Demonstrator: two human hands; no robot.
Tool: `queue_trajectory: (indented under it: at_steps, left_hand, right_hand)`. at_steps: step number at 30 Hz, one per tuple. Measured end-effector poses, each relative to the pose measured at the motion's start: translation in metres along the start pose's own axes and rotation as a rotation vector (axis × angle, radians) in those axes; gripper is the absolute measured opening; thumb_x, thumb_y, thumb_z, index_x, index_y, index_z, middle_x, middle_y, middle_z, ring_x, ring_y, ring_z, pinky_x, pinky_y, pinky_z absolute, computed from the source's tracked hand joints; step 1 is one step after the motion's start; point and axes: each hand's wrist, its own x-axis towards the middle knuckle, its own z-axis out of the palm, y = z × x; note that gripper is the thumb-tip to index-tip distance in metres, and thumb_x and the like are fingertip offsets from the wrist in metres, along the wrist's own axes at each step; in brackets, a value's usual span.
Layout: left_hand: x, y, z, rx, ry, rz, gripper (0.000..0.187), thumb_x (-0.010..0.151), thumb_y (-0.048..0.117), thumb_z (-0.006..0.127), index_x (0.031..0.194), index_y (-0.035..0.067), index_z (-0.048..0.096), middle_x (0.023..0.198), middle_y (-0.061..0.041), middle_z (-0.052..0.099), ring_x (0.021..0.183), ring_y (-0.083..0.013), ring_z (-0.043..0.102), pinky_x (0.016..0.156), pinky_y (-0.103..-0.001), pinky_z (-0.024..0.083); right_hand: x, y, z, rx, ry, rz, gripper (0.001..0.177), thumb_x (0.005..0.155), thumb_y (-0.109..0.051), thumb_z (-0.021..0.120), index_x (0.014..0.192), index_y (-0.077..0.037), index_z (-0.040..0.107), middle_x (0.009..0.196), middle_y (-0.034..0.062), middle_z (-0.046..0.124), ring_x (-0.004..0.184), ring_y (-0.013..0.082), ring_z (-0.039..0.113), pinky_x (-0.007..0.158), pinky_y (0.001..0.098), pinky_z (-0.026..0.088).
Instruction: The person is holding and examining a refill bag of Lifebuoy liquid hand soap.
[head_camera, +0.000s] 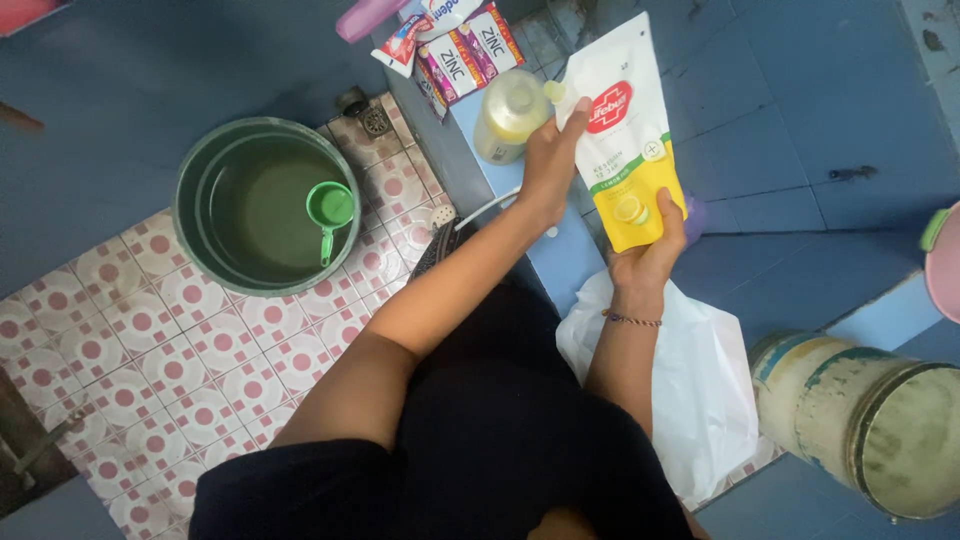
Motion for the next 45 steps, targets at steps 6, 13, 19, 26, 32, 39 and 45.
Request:
queue_trajectory:
  at_steps: [6,13,19,26,32,39,45]
  left_hand:
    - [-0.026,0.036,0.027,0.128,-0.041,0.075,0.049,0.105,0.039,0.063,0.121,-0.006,0.069,0.109,-0.005,0.072,0.097,-0.0086,0.063,0.085,-0.024,0.052]
    - [-0.045,0.078,0.040,0.180,-0.092,0.211,0.044,0.105,0.039,0.063,0.119,-0.002,0.070,0.107,-0.003,0.072,0.096,-0.0064,0.063,0.085,-0.023,0.054]
    - [-0.044,0.106,0.032,0.227,-0.353,0.211,0.041,0.107,0.037,0.064,0.105,-0.003,0.074,0.096,-0.002,0.074,0.086,-0.0068,0.066,0.075,-0.024,0.054]
    - [-0.049,0.141,0.021,0.237,-0.356,0.155,0.040,0.105,0.036,0.065,0.101,-0.002,0.075,0.091,-0.007,0.076,0.078,-0.0094,0.069,0.069,-0.024,0.054]
    - [-0.057,0.187,0.014,0.135,-0.389,0.053,0.040,0.102,0.036,0.070,0.106,-0.004,0.073,0.095,-0.010,0.076,0.080,-0.0128,0.071,0.070,-0.026,0.056]
    - [-0.062,0.220,-0.006,0.139,-0.500,-0.066,0.043,0.098,0.035,0.071,0.114,-0.005,0.070,0.102,-0.012,0.077,0.086,-0.0159,0.075,0.077,-0.029,0.061]
    - [-0.076,0.244,-0.027,0.127,-0.436,0.039,0.043,0.101,0.035,0.071,0.116,-0.006,0.070,0.104,-0.012,0.077,0.088,-0.0162,0.074,0.078,-0.030,0.060]
  right_hand:
    - [-0.019,-0.006,0.018,0.067,-0.218,-0.048,0.051,0.105,-0.027,0.055,0.151,-0.005,0.046,0.149,0.0118,0.057,0.137,0.0291,0.058,0.116,0.0476,0.048]
    - [-0.029,-0.011,0.017,0.123,-0.299,-0.025,0.062,0.102,-0.022,0.059,0.157,-0.004,0.038,0.157,0.0109,0.050,0.147,0.0291,0.049,0.127,0.0502,0.037]
    - [-0.045,-0.020,0.012,-0.242,-0.431,-0.113,0.081,0.087,-0.012,0.069,0.158,0.000,0.032,0.156,0.0137,0.049,0.147,0.0294,0.048,0.125,0.0463,0.035]
    - [-0.045,-0.008,0.010,-0.556,-0.443,-0.081,0.097,0.074,0.000,0.086,0.157,0.001,0.035,0.150,0.0126,0.055,0.138,0.0266,0.057,0.116,0.0423,0.047]
    - [-0.066,-0.001,0.052,-0.566,-0.476,-0.037,0.100,0.072,0.002,0.087,0.156,-0.003,0.032,0.148,0.0107,0.055,0.136,0.0253,0.057,0.112,0.0415,0.050]
    - [-0.089,-0.016,0.110,-0.697,-0.358,-0.259,0.063,0.101,-0.019,0.065,0.155,0.002,0.042,0.149,0.0124,0.057,0.134,0.0210,0.058,0.115,0.0359,0.047]
    - [-0.097,0.019,0.157,-0.341,-0.405,-0.252,0.045,0.113,-0.026,0.055,0.144,0.007,0.054,0.140,0.0131,0.064,0.128,0.0207,0.061,0.114,0.0350,0.047]
